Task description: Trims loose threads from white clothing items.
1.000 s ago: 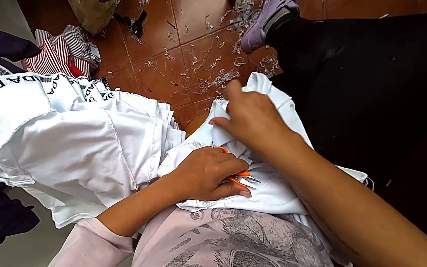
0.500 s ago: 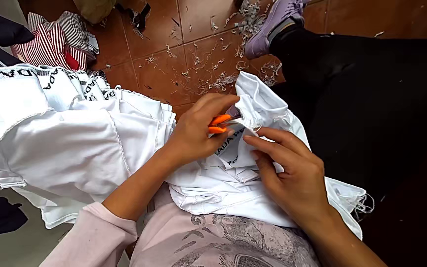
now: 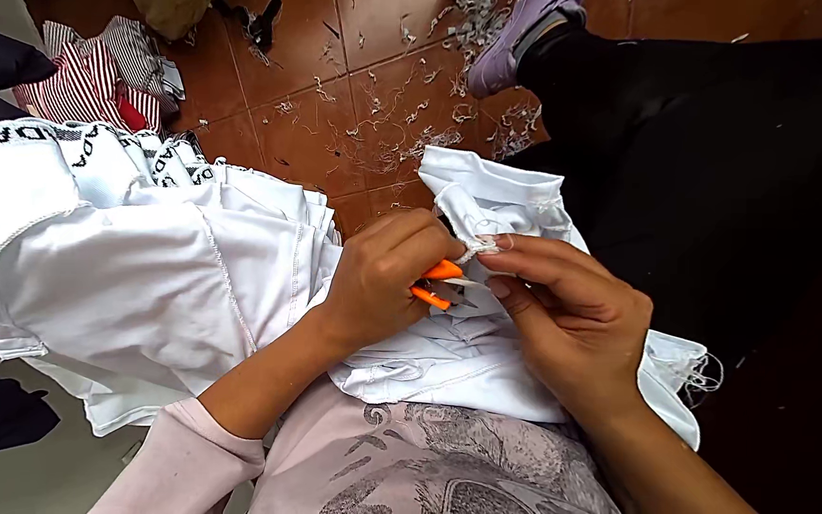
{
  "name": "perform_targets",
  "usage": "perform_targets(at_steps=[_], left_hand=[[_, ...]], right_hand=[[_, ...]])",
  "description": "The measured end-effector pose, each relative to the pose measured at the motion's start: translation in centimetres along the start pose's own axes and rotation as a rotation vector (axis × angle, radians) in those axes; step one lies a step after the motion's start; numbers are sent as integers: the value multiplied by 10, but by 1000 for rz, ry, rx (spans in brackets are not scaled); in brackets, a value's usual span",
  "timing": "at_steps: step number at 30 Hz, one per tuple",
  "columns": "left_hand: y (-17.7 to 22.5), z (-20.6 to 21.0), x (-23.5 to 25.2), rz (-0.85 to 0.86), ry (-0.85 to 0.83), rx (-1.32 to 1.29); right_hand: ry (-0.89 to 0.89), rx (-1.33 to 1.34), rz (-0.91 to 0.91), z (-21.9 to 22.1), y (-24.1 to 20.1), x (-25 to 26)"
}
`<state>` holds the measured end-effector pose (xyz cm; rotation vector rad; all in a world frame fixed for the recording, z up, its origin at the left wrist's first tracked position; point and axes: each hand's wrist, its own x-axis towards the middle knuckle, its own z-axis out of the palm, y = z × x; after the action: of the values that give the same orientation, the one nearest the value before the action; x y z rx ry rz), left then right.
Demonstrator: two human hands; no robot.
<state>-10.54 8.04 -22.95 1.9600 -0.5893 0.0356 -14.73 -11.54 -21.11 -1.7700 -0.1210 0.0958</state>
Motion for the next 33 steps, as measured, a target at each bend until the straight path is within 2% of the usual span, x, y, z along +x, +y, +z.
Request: perform_targets(at_steps=[3,6,9,13,18,29,31,33], left_hand=[[-1,-10,2,-29,-87,1],[0,-28,8,-98,-245,16],[0,-49,19,-71,-375,64],[5,-64,38,10,-539,135],[12,-60,48,60,-646,188],[8,-50,38,102,-589,130],[3,-47,35,56,-536,53],[-7,-43,29,-38,-407,-89]], right_hand=[[-48,40,31,-1,-4,-1],[-60,132,93,-3,-2,-5],[-82,153,101,-5,-3,-6],[-120,70,22,-7,-6,-6],[-145,-31,-127,-6,-6,-4],[-169,-60,-149,-6,-3,-1],[-143,-51,-103,-12,0,1],[-32,-133,26,-32,0,11]])
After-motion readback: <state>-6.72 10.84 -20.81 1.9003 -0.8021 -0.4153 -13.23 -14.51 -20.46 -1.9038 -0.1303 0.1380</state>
